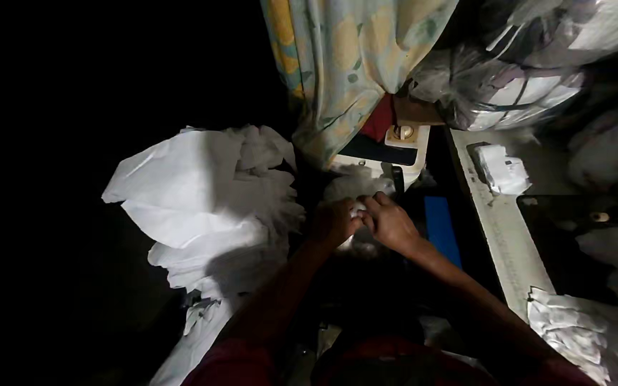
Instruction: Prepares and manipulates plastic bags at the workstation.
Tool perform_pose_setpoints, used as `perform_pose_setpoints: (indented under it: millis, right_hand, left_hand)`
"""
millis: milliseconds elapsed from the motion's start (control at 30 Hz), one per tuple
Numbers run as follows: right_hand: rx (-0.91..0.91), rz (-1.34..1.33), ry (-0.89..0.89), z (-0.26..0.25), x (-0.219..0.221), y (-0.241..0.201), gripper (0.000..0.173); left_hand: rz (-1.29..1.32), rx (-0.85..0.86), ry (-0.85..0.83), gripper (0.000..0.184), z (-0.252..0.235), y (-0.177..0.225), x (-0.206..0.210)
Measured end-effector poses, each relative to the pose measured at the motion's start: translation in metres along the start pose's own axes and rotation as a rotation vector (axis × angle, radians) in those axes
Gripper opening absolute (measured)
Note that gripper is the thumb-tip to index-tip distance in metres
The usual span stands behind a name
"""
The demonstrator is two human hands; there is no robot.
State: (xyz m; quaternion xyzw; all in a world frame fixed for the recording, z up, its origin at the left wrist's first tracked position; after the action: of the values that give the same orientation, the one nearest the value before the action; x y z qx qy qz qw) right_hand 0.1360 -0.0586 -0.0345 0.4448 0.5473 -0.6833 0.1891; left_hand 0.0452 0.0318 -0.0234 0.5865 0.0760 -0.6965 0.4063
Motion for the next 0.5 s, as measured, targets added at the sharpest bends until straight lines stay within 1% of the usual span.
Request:
perform_pose_setpoints:
  millis: [100, 267, 367, 500]
  right_hand:
    - [0.132, 0.063, -0.002, -0.003, 0.003, -0.002, 0.038]
    - [0.355, 0.070, -0.151, -0.016, 0.005, -0.002, 0.044]
    - [0.384, 0.088, -0.197, -0.020, 0.007, 0.003, 0.044]
    - [0.392, 0.066, -0.281, -0.021, 0.014, 0.012, 0.043]
  left_hand:
    - [0.056, -0.102, -0.036, 0.034, -0.004, 0.008, 0.001]
    - [0.190, -0.152, 0.009, 0.027, -0.013, 0.006, 0.011]
    - [0.259, -0.101, 0.056, 0.024, -0.014, 0.004, 0.011]
    - [0.265, -0.015, 0.033, 0.028, -0.007, 0.003, 0.014]
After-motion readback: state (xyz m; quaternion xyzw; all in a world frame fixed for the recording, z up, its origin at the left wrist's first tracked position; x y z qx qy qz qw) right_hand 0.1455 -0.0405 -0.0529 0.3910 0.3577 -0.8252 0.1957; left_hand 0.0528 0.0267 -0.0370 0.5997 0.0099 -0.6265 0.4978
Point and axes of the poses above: each hand's wrist, its own z-axis away from the middle knuckle, its own x-axis out of the palm, y = z × x, the point moved 6 cm from there along -z, towards the middle knuckle, and after that the axes turned 6 degrees about y, right-handed, at the moved point
